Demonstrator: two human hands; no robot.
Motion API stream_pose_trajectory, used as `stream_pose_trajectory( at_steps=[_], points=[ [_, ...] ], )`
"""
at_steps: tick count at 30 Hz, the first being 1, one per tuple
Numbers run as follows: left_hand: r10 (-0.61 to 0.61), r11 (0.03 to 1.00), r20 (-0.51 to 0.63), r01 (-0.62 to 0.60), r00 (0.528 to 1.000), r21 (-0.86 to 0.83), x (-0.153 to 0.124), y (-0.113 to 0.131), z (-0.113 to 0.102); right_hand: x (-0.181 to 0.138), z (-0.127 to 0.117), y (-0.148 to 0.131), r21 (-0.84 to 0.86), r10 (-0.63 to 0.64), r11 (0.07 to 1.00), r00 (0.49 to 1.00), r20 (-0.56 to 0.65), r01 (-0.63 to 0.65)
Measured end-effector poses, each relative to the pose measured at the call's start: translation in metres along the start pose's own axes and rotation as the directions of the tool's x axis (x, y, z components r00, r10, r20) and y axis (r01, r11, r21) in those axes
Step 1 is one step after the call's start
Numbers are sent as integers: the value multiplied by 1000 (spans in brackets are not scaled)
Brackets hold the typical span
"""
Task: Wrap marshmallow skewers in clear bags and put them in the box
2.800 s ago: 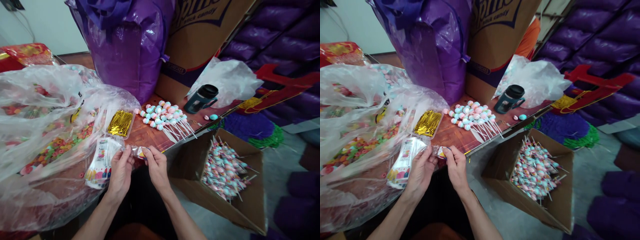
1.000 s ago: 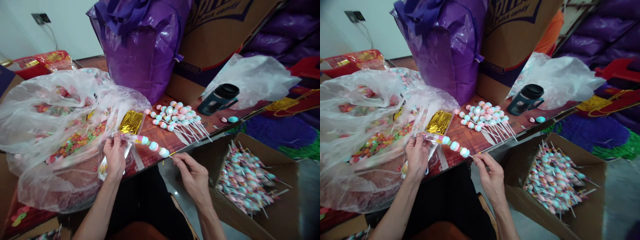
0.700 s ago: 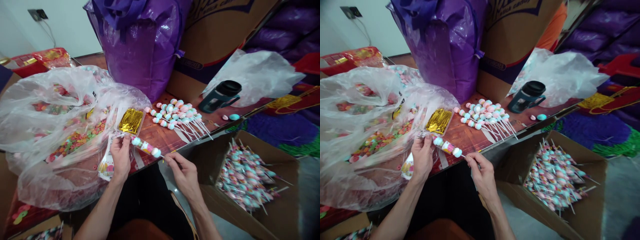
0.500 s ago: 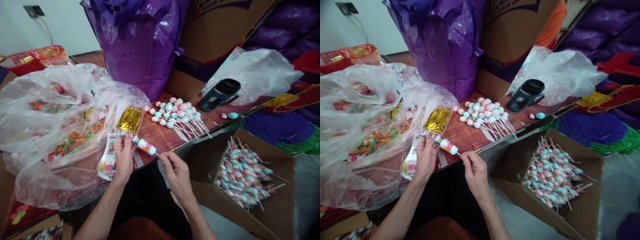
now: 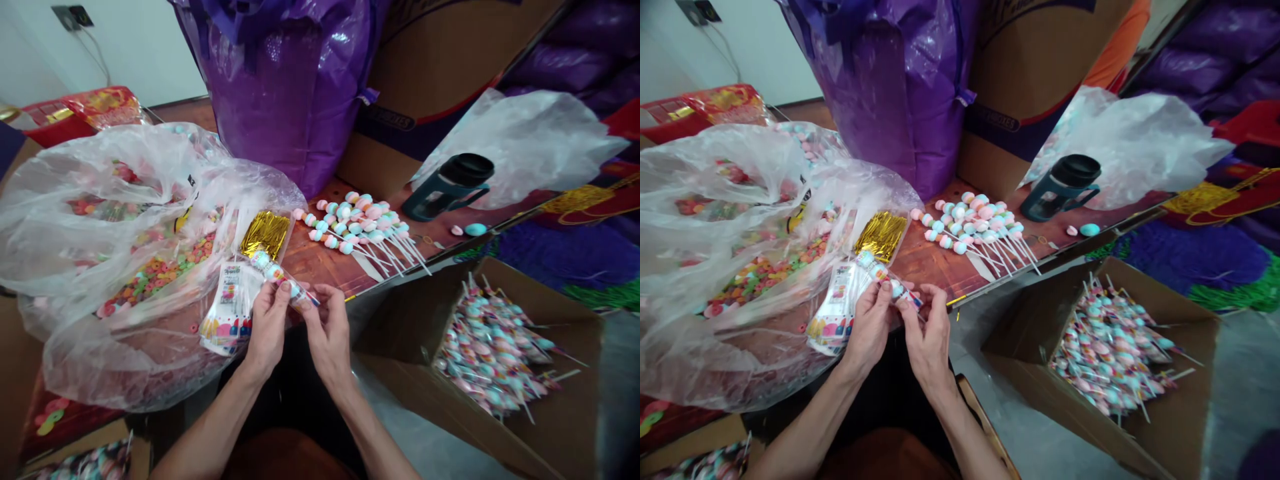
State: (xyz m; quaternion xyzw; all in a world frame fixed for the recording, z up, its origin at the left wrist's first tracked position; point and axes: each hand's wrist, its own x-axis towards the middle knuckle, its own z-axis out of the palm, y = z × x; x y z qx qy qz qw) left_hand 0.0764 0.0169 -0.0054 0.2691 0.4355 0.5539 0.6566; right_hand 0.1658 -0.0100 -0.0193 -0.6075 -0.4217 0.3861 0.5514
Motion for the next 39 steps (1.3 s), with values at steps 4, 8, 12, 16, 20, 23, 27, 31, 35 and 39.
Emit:
stream_pose_trajectory(
  at_steps=[4,8,12,16,20,23,27,31,35,39],
  points=[
    [36,998,52,-38,998,49,-1,-3,-8,1,0,6,72,74,994,996,43,-77],
    [4,997,185,-17,983,70,-1,-5,-19,3,3,4,257,234,927,956,178,-275],
    [-53,999,234,50,971,17,0,-1,-29,10,9,-11,310,427,768,808,406,-561],
    [0,994,128,14,992,-109,-4,14,-35,17,14,-25,121,394,821,706,589,-559],
    [137,972,11,-132,991,-193,-5,36,-45,40,23,-34,-288,45,949,852,521,126],
    [129,973,-30,-132,991,-189,-3,49,-56,72,38,-37,-572,-163,712,887,431,409],
    [35,986,-68,-46,997,-159,-1,51,-63,106,66,-35,-691,-159,436,805,572,577],
    [2,982,-114,-23,993,-187,-2,47,-63,120,82,-30,-665,-101,321,722,684,674],
    [-28,961,-118,-6,993,-278,1,49,-65,123,82,-28,-645,-111,289,693,712,708],
    [-12,941,-121,-30,993,-336,2,52,-66,125,79,-26,-631,-148,281,682,716,723]
  ],
)
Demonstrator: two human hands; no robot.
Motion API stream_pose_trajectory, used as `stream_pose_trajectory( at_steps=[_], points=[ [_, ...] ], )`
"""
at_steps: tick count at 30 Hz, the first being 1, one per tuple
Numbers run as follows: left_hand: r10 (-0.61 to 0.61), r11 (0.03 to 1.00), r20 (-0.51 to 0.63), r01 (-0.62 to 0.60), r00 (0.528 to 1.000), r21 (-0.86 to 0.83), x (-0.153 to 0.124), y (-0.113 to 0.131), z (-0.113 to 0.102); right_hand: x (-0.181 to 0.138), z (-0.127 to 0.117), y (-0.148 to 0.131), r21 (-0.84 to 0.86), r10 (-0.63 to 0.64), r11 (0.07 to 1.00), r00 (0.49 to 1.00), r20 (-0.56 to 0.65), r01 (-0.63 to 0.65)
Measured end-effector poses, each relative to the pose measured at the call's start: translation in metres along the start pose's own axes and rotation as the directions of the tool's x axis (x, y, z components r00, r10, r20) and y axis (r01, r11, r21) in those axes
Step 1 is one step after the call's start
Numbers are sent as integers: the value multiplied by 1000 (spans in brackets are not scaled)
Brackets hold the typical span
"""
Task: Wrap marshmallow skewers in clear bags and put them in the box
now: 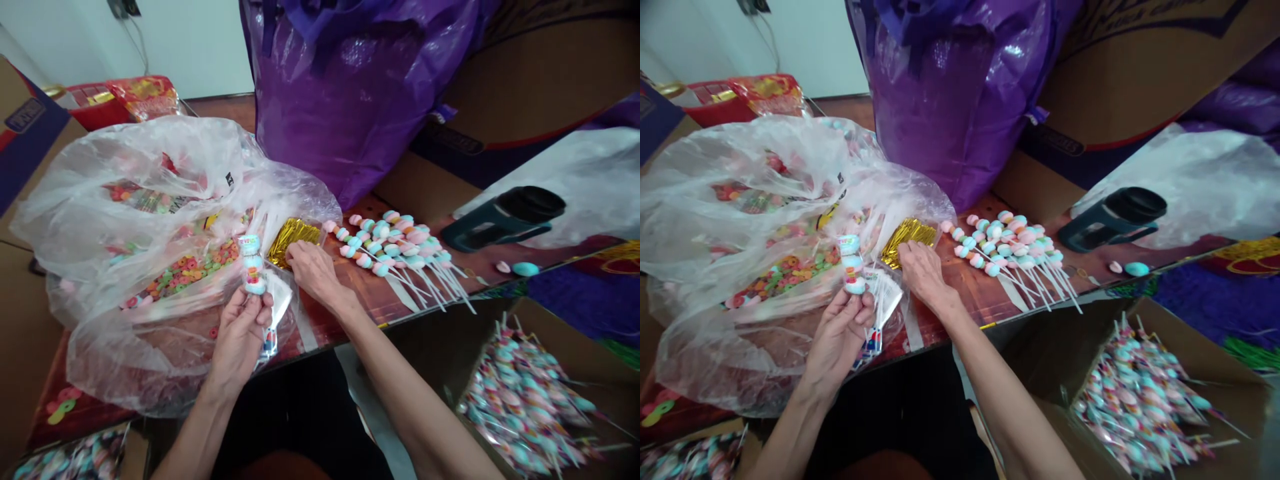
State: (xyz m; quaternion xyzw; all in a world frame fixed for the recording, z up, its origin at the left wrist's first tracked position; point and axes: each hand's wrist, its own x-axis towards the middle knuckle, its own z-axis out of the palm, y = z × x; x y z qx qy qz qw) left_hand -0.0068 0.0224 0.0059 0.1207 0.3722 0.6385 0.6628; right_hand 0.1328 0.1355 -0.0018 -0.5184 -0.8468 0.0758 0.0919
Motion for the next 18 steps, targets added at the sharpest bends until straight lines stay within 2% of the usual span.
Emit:
stream_pose_trajectory(
  at_steps=[6,8,10,11,13,16,18],
  points=[
    [-12,999,2,12,1000,30,-2,0,0,4,7,5,96,-46,994,998,-35,49],
    [2,999,-35,0,999,55,-1,-1,-1,5,9,7,220,-31,974,994,-107,54],
    [27,996,-66,-22,997,82,0,-3,-1,7,11,7,442,17,893,974,-226,88],
    [45,995,-80,-38,996,97,0,-4,0,8,13,6,572,69,812,955,-289,114],
    [97,988,-103,-84,990,126,1,-6,1,11,15,5,802,240,574,903,-356,164],
    [174,973,-113,-153,978,173,2,-9,7,14,17,3,956,527,206,800,-287,207],
    [201,966,-105,-179,974,189,4,-9,10,12,17,1,971,627,54,749,-213,231]
  ],
)
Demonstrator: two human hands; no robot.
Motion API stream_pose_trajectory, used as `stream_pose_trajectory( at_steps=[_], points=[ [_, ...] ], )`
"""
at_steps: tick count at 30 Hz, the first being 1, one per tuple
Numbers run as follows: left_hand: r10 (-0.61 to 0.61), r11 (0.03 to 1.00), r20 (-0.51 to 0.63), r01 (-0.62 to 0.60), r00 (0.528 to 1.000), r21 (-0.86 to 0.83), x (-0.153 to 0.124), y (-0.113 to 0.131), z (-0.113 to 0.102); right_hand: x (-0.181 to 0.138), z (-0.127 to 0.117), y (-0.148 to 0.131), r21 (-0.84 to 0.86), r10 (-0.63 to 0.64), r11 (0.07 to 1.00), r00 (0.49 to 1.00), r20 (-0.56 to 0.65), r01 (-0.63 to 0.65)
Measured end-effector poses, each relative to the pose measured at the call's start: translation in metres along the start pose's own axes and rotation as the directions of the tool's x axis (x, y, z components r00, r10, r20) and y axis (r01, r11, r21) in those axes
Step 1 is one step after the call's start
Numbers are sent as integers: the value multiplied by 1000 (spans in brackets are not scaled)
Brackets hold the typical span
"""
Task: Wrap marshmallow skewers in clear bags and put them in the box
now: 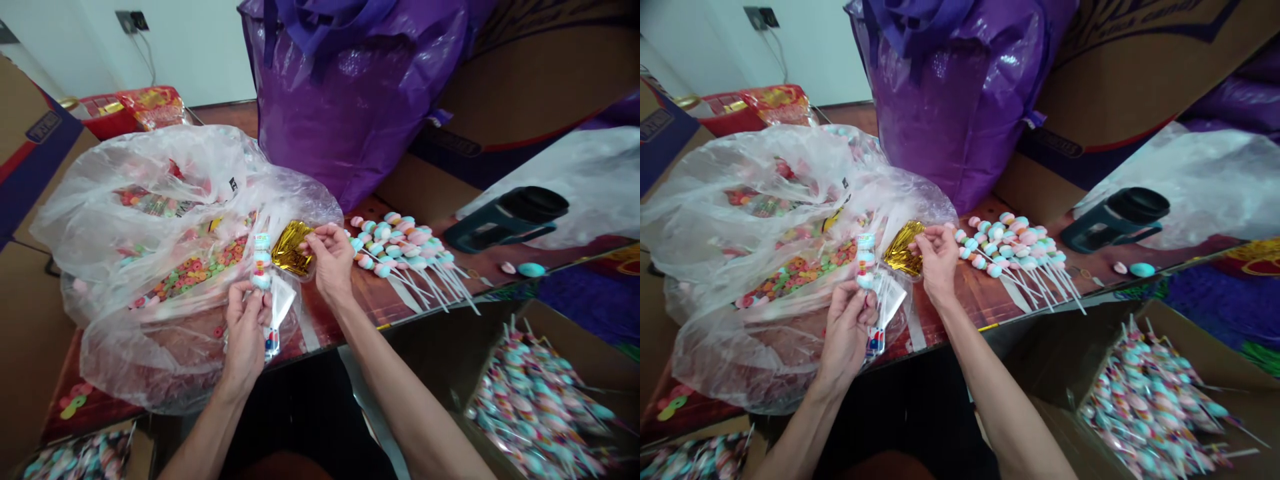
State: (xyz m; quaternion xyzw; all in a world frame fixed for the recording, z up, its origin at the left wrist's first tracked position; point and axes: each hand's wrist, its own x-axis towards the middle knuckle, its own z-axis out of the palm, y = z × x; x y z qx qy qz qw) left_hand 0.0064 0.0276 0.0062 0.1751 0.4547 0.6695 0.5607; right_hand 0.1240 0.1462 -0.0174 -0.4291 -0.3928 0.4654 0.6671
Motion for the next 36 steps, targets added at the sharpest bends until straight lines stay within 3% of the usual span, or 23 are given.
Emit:
stream_pose_trajectory(
  at_steps=[6,10,17,25,28,30,33,35,36],
  points=[
    [-38,998,35,40,999,-44,7,-1,10,-25,-4,-22,179,159,974,979,-125,-135],
    [-40,998,91,44,995,-46,5,-8,18,-53,-3,-32,278,304,924,946,-114,-263],
    [21,1000,146,-23,989,15,-10,-22,27,-102,-12,-17,5,156,988,973,-173,-157],
    [40,989,179,-64,983,132,-13,-34,22,-114,-38,-28,-247,130,962,990,47,-115],
    [-45,993,217,20,975,113,-17,-31,21,-113,-43,-30,-244,130,965,983,129,-96],
    [-189,982,257,176,948,73,-18,-24,20,-111,-49,-31,-202,156,973,967,201,-115],
    [-458,881,371,470,808,64,-18,-10,20,-108,-59,-36,-164,183,977,931,315,-136],
    [-550,817,420,569,722,91,-19,-5,20,-107,-64,-40,-192,185,974,905,384,-118],
    [-559,812,422,573,713,107,-19,-5,20,-107,-65,-42,-227,175,970,898,404,-87]
  ],
)
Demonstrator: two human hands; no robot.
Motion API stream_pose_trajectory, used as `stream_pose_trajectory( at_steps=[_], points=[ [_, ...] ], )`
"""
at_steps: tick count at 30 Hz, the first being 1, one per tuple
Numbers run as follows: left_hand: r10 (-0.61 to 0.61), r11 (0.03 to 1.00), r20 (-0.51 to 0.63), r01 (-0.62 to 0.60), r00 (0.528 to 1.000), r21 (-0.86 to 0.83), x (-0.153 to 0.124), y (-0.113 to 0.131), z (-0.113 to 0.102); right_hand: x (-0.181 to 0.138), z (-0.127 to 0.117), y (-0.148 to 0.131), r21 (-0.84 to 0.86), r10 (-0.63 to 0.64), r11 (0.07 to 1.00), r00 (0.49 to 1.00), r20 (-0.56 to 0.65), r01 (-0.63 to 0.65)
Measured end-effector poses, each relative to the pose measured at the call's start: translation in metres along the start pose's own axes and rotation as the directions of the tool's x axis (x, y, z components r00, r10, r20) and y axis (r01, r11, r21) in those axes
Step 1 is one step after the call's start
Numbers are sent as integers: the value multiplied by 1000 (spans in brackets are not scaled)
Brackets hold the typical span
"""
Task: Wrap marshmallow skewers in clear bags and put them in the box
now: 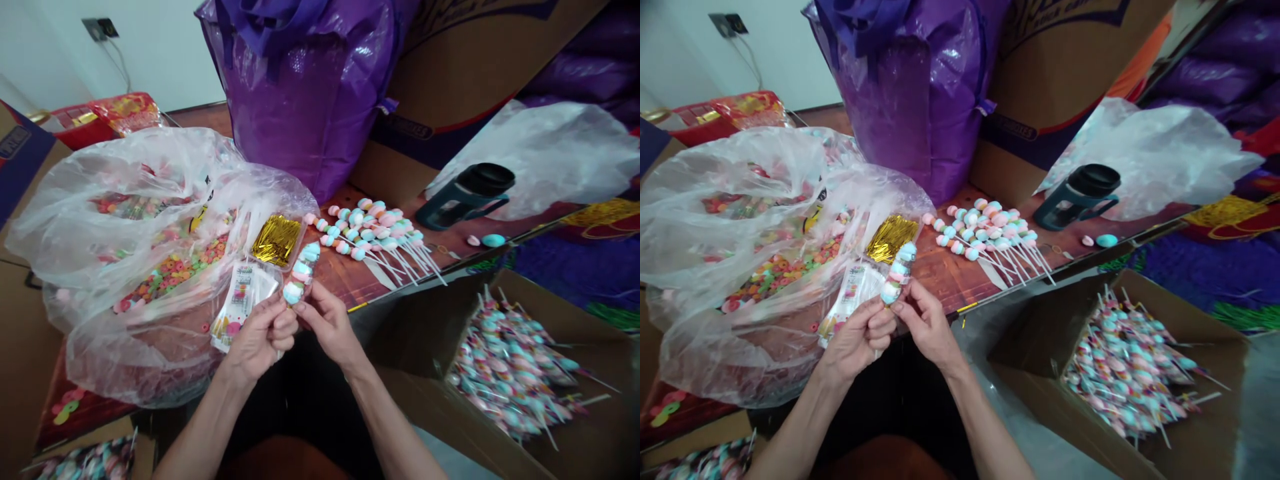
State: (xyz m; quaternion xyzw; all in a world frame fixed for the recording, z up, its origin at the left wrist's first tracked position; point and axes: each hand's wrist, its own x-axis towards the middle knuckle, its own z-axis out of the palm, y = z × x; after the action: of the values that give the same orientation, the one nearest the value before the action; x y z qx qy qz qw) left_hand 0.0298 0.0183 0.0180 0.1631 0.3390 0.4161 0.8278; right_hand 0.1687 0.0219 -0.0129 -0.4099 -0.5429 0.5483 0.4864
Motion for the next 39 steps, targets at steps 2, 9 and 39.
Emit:
stream_pose_trajectory(
  at_steps=[2,9,39],
  points=[
    [85,994,-65,-80,994,70,1,-4,1,-2,0,0,-135,-58,989,998,-11,56],
    [450,825,-168,-336,877,453,2,-31,-4,-8,3,1,-354,-98,934,988,-122,49],
    [61,998,-27,-61,998,7,24,-33,7,-22,1,-2,-406,-337,898,860,-384,171]
  ],
)
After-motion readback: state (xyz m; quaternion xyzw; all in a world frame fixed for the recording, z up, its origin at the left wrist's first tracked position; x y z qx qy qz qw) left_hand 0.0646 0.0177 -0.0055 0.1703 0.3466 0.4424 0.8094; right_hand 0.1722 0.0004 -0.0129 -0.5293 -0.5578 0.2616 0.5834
